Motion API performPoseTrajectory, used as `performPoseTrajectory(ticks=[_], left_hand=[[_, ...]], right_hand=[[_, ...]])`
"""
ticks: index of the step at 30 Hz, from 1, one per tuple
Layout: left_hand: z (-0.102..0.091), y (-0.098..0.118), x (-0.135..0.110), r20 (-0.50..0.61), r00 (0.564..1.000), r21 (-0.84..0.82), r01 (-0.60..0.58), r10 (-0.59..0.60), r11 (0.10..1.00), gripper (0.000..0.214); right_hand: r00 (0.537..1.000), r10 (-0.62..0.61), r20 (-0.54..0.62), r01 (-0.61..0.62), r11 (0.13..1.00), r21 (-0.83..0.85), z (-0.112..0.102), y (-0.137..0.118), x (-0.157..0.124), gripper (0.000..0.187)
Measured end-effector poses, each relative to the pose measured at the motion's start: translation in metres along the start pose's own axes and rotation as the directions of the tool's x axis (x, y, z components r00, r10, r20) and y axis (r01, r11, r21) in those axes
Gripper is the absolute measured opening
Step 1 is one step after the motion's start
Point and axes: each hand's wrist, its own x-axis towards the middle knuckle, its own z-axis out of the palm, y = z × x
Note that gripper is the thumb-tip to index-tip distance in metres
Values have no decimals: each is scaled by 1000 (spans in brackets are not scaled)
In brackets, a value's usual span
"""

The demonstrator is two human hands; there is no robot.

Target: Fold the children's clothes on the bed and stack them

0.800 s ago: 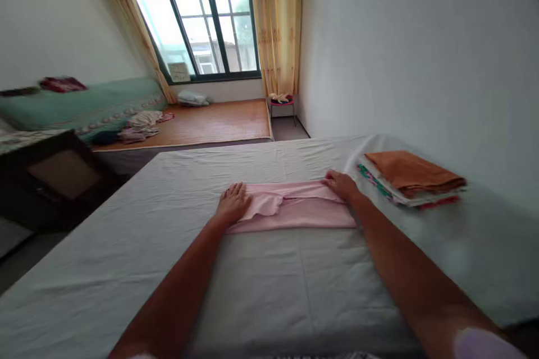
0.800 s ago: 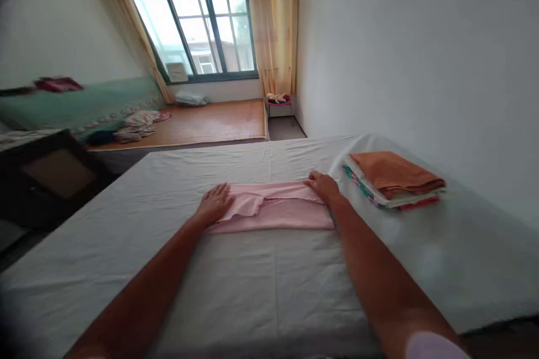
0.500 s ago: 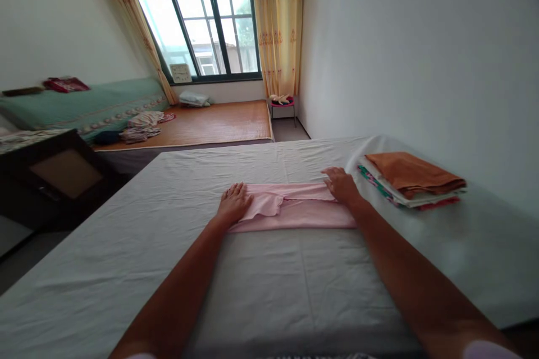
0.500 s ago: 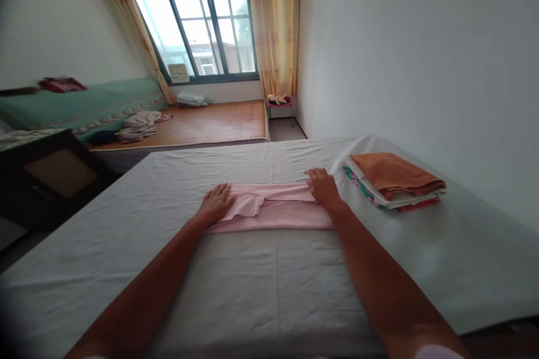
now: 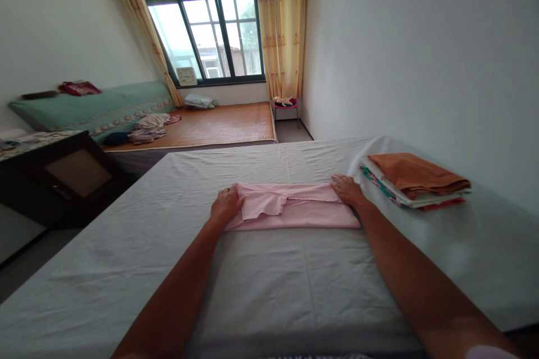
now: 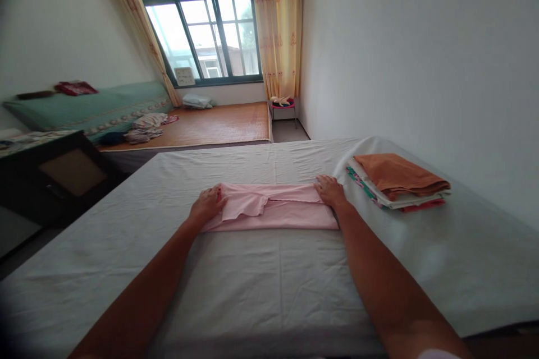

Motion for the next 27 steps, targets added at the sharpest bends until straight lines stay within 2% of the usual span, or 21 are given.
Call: performPoseTrajectory(ticks=[3, 6, 9, 13, 16, 18, 20, 22, 24, 25, 27], left_hand=[[-2, 4, 0, 14, 1000, -3, 10, -10, 1000, 60], [-2, 7, -2, 18, 1000, 14, 4, -4, 1000, 57], [-2, 8, -4, -5, 1000, 32, -27, 28, 999, 51], [-2, 6, -5, -34, 999, 29, -42, 43, 999, 46], [-2, 3, -4, -48, 998, 1, -50, 50, 999, 43], [-2, 1, -4, -55, 997, -21, -59, 58, 998, 40], [-4, -1, -4, -89, 994, -42, -73, 69, 996, 38], [-6, -1, -4, -156, 984, -75, -98, 85, 992, 37], [-9, 0, -3, -209, 971, -151, -146, 112, 978, 35], [-10, 1, -2, -219, 968, -212, -172, 125, 962, 33], [-11, 4, -1, -196, 973, -386, -193, 125, 902, 29]], right_hand=[[996, 73, -49, -70, 996, 56, -8, 2, -1, 40], [994, 106, -31, -101, 987, 125, -19, 3, -4, 35], [997, 54, 56, -64, 981, 185, -31, 4, -8, 36], [976, 29, 215, -79, 971, 226, -41, 3, -10, 34], [967, -35, 252, -50, 946, 322, -48, -1, -12, 30], [963, -35, 268, -82, 908, 411, -55, -5, -16, 34], [931, -20, 364, -177, 849, 497, -64, -8, -22, 44], [854, -70, 516, -275, 781, 561, -72, -12, -30, 55], [776, -162, 609, -329, 721, 610, -80, -21, -35, 63], [761, -200, 617, -340, 687, 642, -83, -27, -36, 63], [771, -255, 584, -355, 590, 726, -85, -48, -34, 59]])
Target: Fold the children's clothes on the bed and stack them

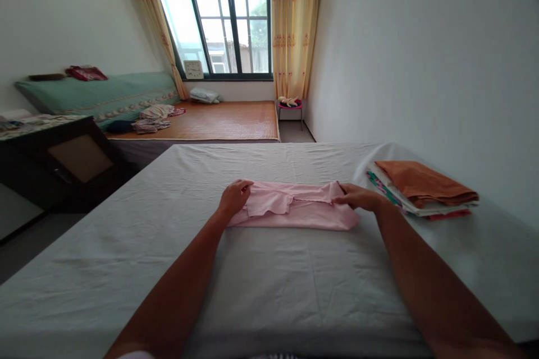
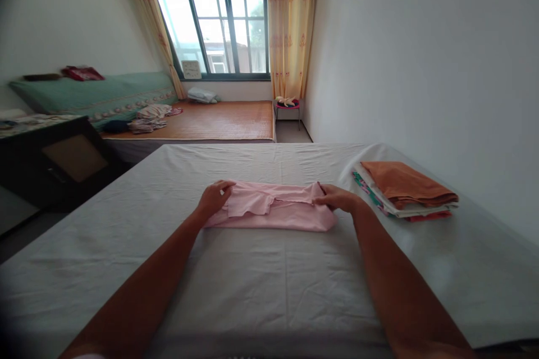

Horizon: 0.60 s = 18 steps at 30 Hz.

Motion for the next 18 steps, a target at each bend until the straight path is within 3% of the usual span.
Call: performPoseTrajectory(ticks=[2, 5, 8, 10, 13, 15, 18], left_hand=[[2, 1, 1, 50, 997, -247, 74, -64, 966, 29], [5, -2, 1, 173, 971, -595, 237, -165, 768, 40], [2, -9, -1, 311, 927, -745, 375, -211, 552, 52], [-3, -13, -3, 380, 896, -766, 445, -232, 465, 58], [-8, -16, -5, 465, 849, -740, 529, -251, 416, 74], [-9, -16, -5, 495, 823, -703, 568, -279, 429, 81], [-7, -13, -6, 406, 865, -678, 501, -295, 538, 80]], right_hand=[[997, -78, -7, 78, 986, 146, 21, -20, 14, 50], [985, -175, -4, 165, 922, 351, 65, -53, 46, 39], [971, -237, -26, 223, 866, 448, 114, -86, 79, 35], [963, -268, 2, 239, 860, 452, 140, -103, 93, 32], [955, -291, 57, 240, 872, 427, 159, -117, 102, 31], [954, -298, -4, 273, 867, 417, 157, -116, 101, 30], [946, -290, -147, 324, 873, 365, 143, -103, 99, 27]])
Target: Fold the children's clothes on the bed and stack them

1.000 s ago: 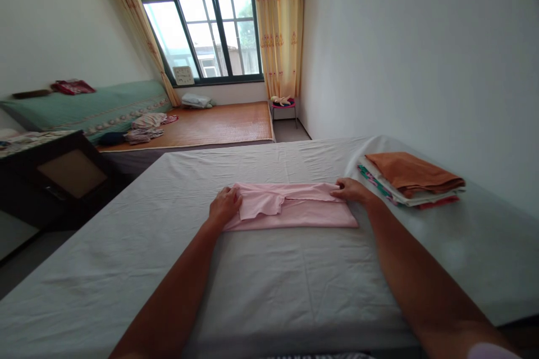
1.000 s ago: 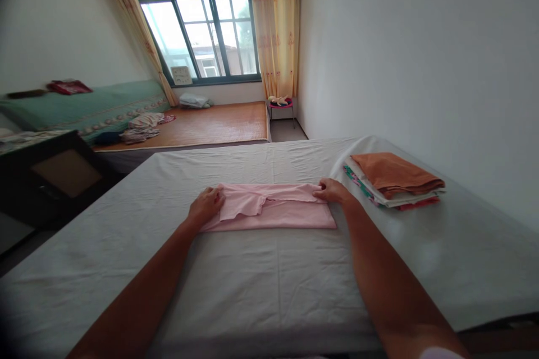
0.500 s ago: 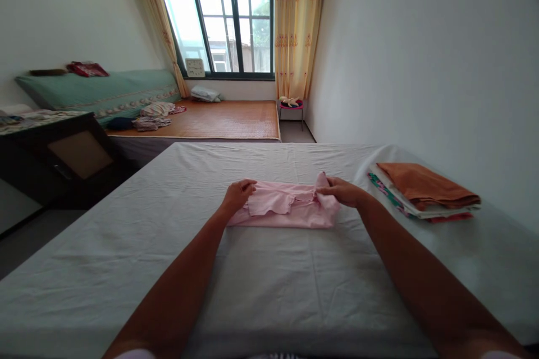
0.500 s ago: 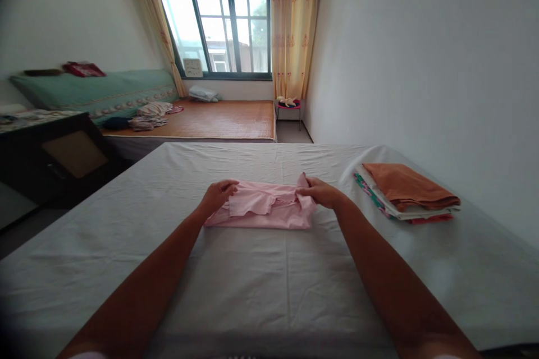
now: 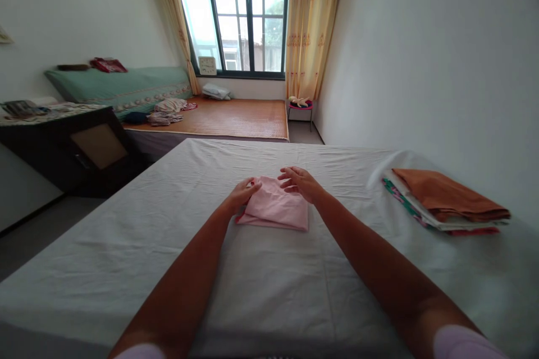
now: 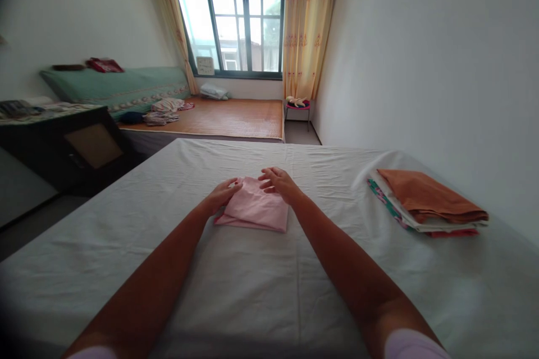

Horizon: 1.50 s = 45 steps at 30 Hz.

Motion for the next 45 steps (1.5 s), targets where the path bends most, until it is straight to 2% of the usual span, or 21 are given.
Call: performPoseTrajectory(ticks=[3, 6, 8, 9, 10, 12, 13, 15, 18, 20, 22, 24, 27, 30, 31, 33, 35, 37, 39, 42, 45], left_hand=[[-2, 3, -3, 43, 990, 106, -139, 135, 985, 84], [-13, 8, -6, 129, 983, 236, -159, 131, 959, 69], [-18, 11, -7, 105, 987, 448, -157, 123, 880, 57], [-18, 13, -7, 58, 986, 576, -162, 158, 801, 50], [-16, 14, -8, 1, 974, 690, -165, 227, 705, 44], [-6, 14, -7, -68, 906, 826, -183, 417, 533, 35], [1, 13, -7, -55, 865, 852, -220, 499, 476, 34], [17, 9, -4, 83, 818, 847, -359, 569, 393, 37], [36, -2, 3, 345, 799, 773, -539, 493, 333, 41], [40, -11, 8, 386, 824, 776, -533, 414, 337, 43], [38, -17, 12, 331, 873, 826, -452, 358, 337, 45], [33, -20, 15, 255, 911, 872, -361, 323, 330, 46], [27, -21, 15, 182, 940, 904, -275, 287, 326, 50], [27, -22, 14, 140, 951, 917, -230, 276, 327, 53], [27, -23, 14, 133, 951, 920, -224, 280, 321, 54], [28, -24, 15, 134, 947, 927, -224, 293, 300, 53], [28, -25, 15, 139, 942, 933, -228, 305, 277, 52], [28, -25, 14, 141, 939, 935, -230, 313, 269, 52], [28, -24, 12, 130, 943, 936, -219, 307, 276, 52], [28, -22, 10, 109, 952, 936, -196, 287, 292, 52], [28, -21, 8, 110, 952, 938, -195, 287, 286, 52]], right_hand=[[991, -75, -113, 61, 990, -128, -18, 13, -5, 28], [956, -256, -140, 175, 888, -426, -23, 27, -12, 30], [927, -375, -18, 271, 699, -662, -20, 34, -18, 31], [911, -405, 76, 322, 583, -746, -16, 37, -21, 32], [895, -412, 172, 370, 470, -801, -13, 39, -24, 32], [866, -385, 318, 441, 292, -848, -5, 44, -29, 36], [859, -364, 359, 457, 231, -859, -1, 46, -31, 38], [863, -316, 395, 458, 157, -875, 6, 51, -33, 43], [873, -255, 416, 457, 128, -880, 9, 58, -34, 47], [878, -227, 421, 456, 133, -880, 4, 61, -32, 48], [900, -199, 387, 417, 142, -898, -6, 63, -29, 50], [943, -161, 293, 317, 151, -936, -22, 66, -24, 52], [989, -107, 102, 119, 163, -979, -43, 69, -18, 55], [984, -177, -6, 24, 164, -986, -44, 68, -20, 53], [974, -226, 17, 54, 158, -986, -39, 66, -22, 53], [943, -295, 155, 201, 133, -971, -24, 63, -29, 52], [908, -288, 306, 351, 120, -929, -9, 63, -34, 52], [906, -236, 351, 389, 137, -911, -2, 65, -34, 52], [942, -191, 277, 308, 161, -938, -7, 69, -31, 53], [987, -155, 46, 74, 180, -981, -27, 74, -24, 55], [971, -170, -169, -140, 172, -975, -45, 72, -23, 60]])
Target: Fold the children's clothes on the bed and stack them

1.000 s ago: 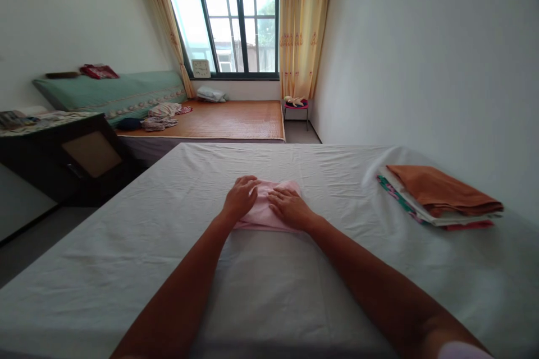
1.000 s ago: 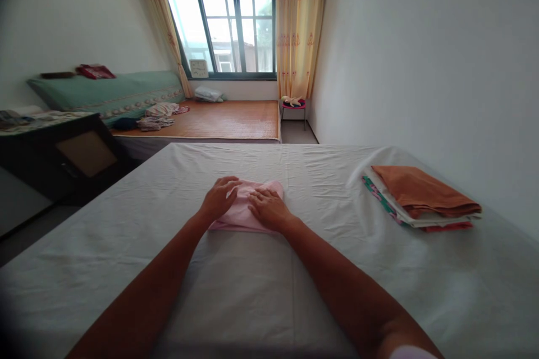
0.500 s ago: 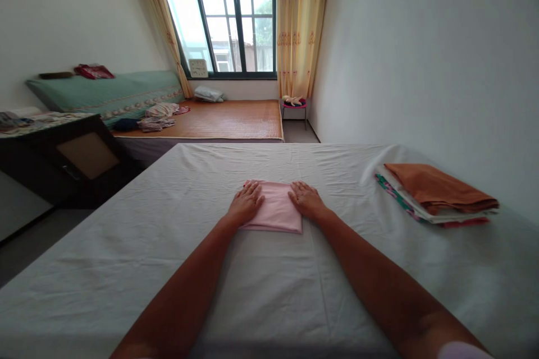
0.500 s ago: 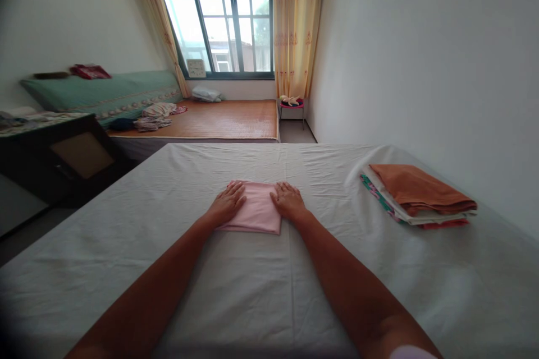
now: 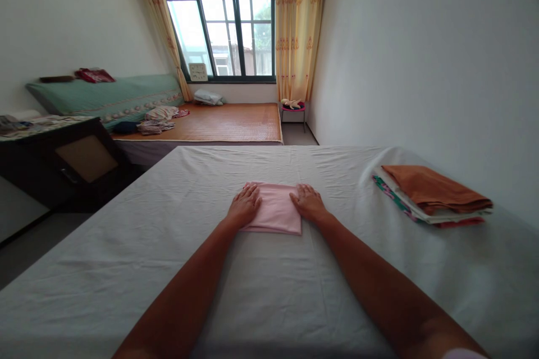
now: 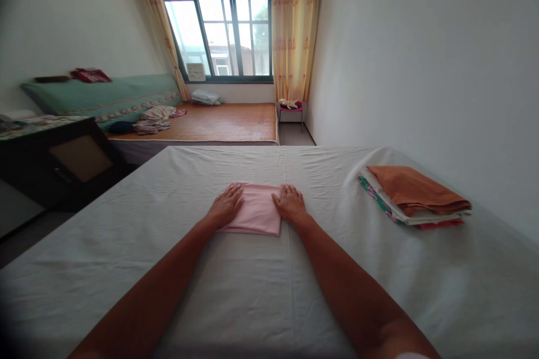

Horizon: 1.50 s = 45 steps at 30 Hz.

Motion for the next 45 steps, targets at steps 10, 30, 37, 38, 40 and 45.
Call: performPoseTrajectory(ticks=[10, 30, 37, 38, 40, 45], left_hand=[[-2, 1, -3, -11, 1000, 25, -1, 1, 1000, 52], [1, -6, -1, -70, 997, -71, -24, 19, 997, 48], [5, -23, 9, -177, 984, -129, -4, -19, 992, 46], [6, -24, 11, -174, 985, -112, -3, -17, 994, 45], [8, -27, 14, -150, 989, -64, -3, -7, 998, 45], [11, -30, 18, -97, 995, 44, -22, 26, 999, 45]], right_hand=[[996, 90, -1, -86, 961, 262, -15, -3, -2, 56], [934, -109, 341, -333, 87, 939, -17, -23, -10, 46], [966, -179, 185, -183, 27, 983, -70, -1, -10, 39], [959, -188, 210, -203, 53, 978, -74, 6, -12, 37], [945, -184, 270, -248, 138, 959, -73, 19, -19, 32], [988, -61, 142, -129, 186, 974, -72, 46, -26, 29]])
